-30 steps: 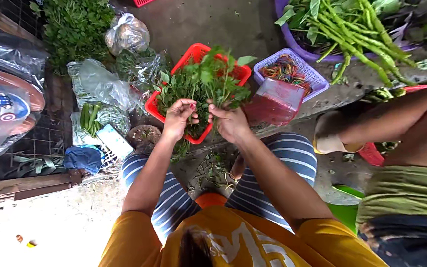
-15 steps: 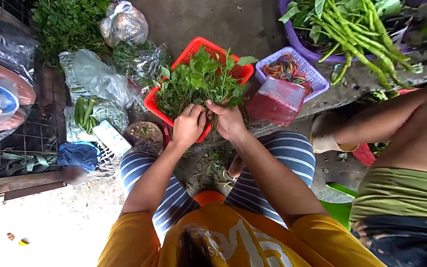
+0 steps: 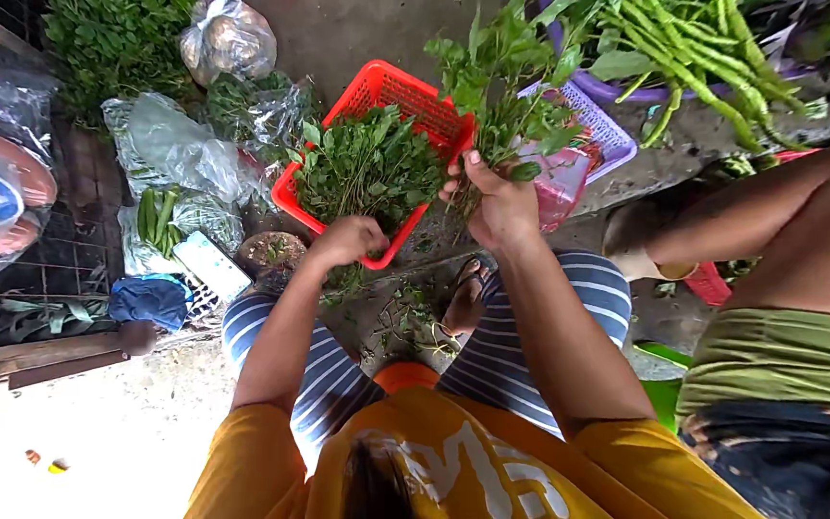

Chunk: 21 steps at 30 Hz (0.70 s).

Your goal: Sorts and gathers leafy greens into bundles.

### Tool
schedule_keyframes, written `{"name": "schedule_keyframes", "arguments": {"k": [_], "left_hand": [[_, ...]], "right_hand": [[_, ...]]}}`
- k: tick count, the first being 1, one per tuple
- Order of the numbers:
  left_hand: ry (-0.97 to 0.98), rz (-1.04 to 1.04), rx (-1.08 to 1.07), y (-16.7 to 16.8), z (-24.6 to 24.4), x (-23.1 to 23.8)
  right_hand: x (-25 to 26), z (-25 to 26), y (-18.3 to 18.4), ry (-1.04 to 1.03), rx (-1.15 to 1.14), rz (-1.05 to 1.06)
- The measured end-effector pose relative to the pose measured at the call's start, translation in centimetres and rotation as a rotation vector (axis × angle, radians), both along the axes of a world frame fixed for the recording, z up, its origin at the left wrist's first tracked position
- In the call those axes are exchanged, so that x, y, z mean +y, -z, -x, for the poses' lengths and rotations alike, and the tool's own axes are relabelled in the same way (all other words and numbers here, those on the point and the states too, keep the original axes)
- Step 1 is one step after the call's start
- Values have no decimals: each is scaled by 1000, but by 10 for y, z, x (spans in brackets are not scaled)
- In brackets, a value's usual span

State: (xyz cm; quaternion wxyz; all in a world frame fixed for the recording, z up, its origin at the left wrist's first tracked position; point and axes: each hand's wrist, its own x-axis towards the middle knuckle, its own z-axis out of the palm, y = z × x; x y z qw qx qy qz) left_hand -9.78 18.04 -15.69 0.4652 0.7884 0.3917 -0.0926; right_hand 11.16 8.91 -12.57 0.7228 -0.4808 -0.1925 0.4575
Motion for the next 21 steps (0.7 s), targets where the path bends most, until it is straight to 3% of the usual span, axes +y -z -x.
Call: {"name": "schedule_keyframes", "arguments": {"k": [3,5,12,21], "left_hand": [[-266,-278,94,16,-5,36],[-366,-329,190,33,-8,50],[-449,-258,347,58,-22,54],[-476,-129,178,59,-11,54]], "right_hand": [[-6,0,-1,-40,-13,-2],[-8,-2,-1,-62,-25,-2],[-12,-2,-2,-93,-39,29],[-11,-1,0,-137,-53,20]]}}
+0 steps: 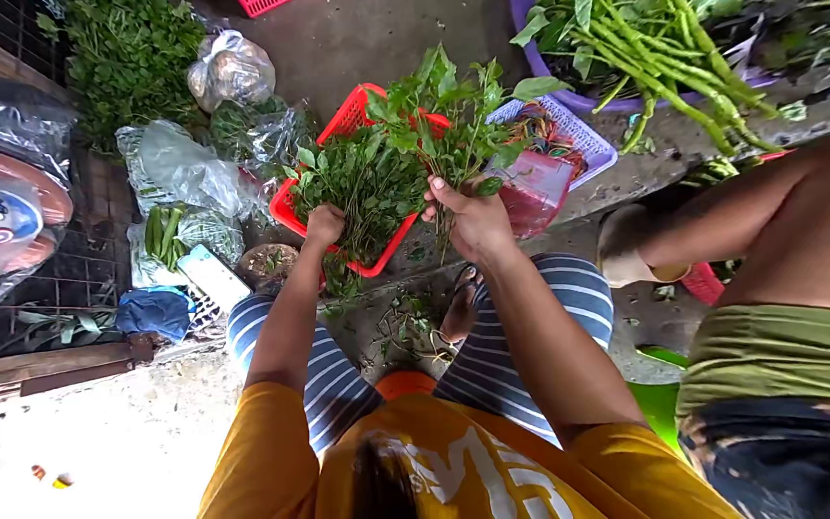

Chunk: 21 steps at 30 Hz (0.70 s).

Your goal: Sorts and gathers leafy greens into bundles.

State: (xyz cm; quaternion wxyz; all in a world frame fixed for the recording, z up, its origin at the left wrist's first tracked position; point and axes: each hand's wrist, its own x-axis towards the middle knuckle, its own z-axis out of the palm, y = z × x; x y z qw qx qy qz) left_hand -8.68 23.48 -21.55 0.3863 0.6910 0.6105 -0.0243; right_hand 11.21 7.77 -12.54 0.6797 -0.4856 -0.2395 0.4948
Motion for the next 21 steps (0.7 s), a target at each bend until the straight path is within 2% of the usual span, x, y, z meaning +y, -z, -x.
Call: {"name": "schedule_keyframes", "arguments": {"k": [3,6,8,12,17,18,21], "left_hand": [[11,32,-154,-11,1,-6],[-84,90,-537,-40,6,-17],[-175,198,-741,-56,14,-21],[-185,325,-790,-64,26,-24],[-66,187,-1021,-85,31,-40],[-48,168,-995,-84,34,-40],[-90,161,-717,-69,35,-33]], "right_hand": [[-1,2,-1,-17,-11,-13],[-1,1,0,-11,-18,-30],[0,0,1,-4,-17,-28],[3,1,2,1,-22,-7],[5,2,2,8,-46,-13],[6,3,3,8,-46,-11],[10,6,6,3,-59,-2]]}}
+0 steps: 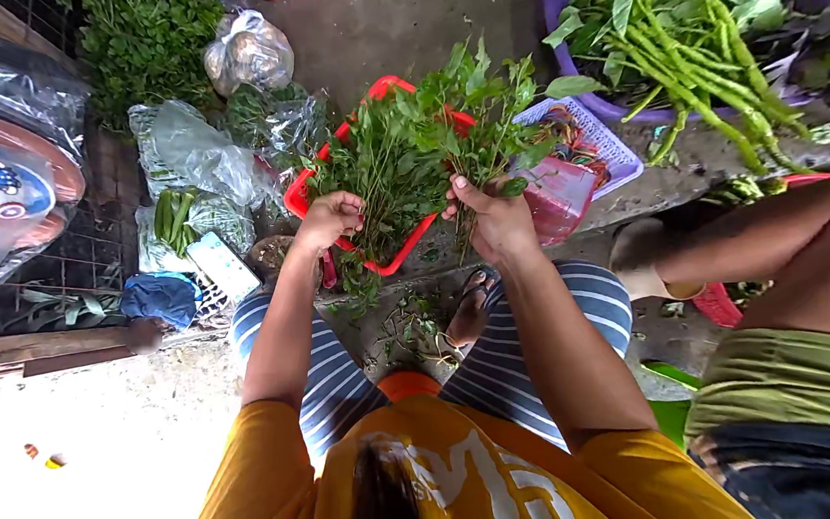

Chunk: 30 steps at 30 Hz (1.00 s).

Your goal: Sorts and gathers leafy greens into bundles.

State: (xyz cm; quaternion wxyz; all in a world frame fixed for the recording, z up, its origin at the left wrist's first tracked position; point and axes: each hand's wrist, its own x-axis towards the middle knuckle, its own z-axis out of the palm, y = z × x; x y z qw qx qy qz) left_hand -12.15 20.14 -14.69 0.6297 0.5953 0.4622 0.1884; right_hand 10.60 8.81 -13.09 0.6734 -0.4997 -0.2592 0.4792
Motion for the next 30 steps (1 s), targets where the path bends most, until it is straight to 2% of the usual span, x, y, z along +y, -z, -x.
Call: {"name": "schedule_keyframes", "arguments": {"k": [1,4,6,9,16,20,23,27,30], "left_hand": [[3,35,18,2,-1,0],[68,113,-256,-14,2,-8],[89,133,-351,-16,6,-10],[40,164,-350,-9,2,-17],[103,147,-323,2,-30,-51],[99,108,-243,4,-38,-57],[121,79,-184,5,-42,-57],[159,235,-246,11,-41,-49],[11,425,-307,22,-44,-40]], "right_hand": [[1,1,0,-2,-6,6],[3,2,-4,11,-20,12],[4,4,-3,29,-19,20],[5,13,1,41,15,57],[11,32,4,143,217,149],[6,37,9,22,80,226],[8,39,15,-2,5,201],[8,35,15,-67,-24,254],[4,36,11,-126,-35,279]]}}
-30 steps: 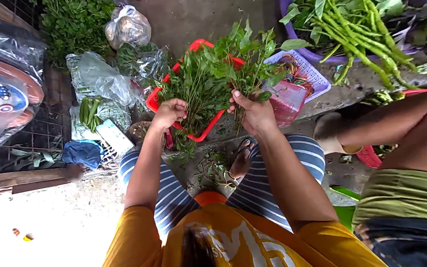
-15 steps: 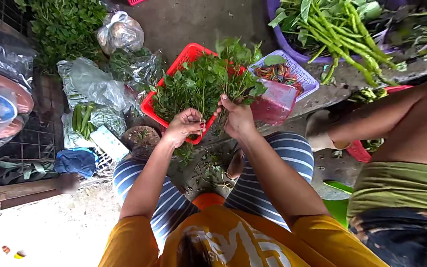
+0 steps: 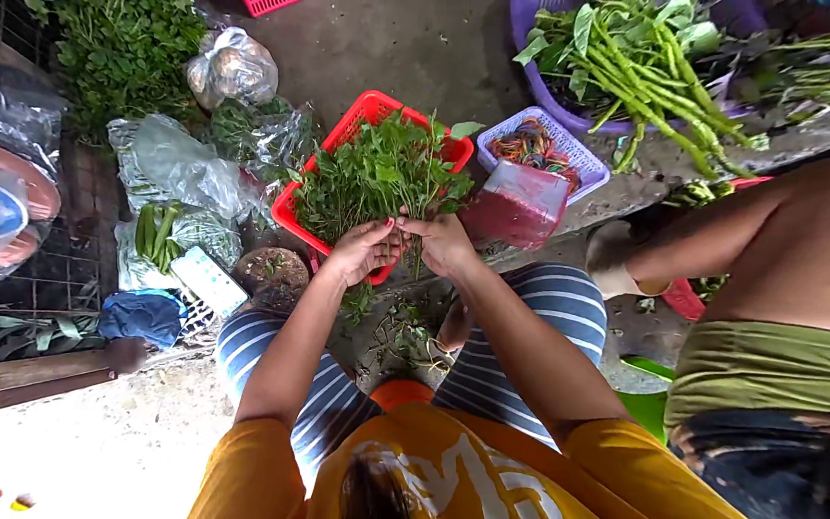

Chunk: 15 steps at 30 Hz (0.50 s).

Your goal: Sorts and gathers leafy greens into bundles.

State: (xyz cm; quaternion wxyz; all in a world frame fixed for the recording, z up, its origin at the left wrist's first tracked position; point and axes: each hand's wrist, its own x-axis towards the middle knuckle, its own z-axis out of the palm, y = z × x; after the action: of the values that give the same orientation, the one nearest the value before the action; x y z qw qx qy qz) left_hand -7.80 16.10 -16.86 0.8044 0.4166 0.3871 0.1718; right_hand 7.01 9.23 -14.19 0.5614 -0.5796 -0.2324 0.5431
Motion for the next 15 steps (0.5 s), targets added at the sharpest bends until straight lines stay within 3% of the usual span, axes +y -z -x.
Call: {"name": "schedule_keyframes", "arguments": {"k": [4,8,12,15], "left_hand": [[-192,102,-110,1,-4,-1],[-293,111,-161,-8,4,8],[-363,-3,-204,-21,24,18],[-299,-137,-366,-31,40,18]], "right_hand": [[0,-1,2,15,-1,5],[3,-14,2,154,67,-86],[-3,-36,-20,220,179,-192],[-9,-52,-19,64,297,-353]]}}
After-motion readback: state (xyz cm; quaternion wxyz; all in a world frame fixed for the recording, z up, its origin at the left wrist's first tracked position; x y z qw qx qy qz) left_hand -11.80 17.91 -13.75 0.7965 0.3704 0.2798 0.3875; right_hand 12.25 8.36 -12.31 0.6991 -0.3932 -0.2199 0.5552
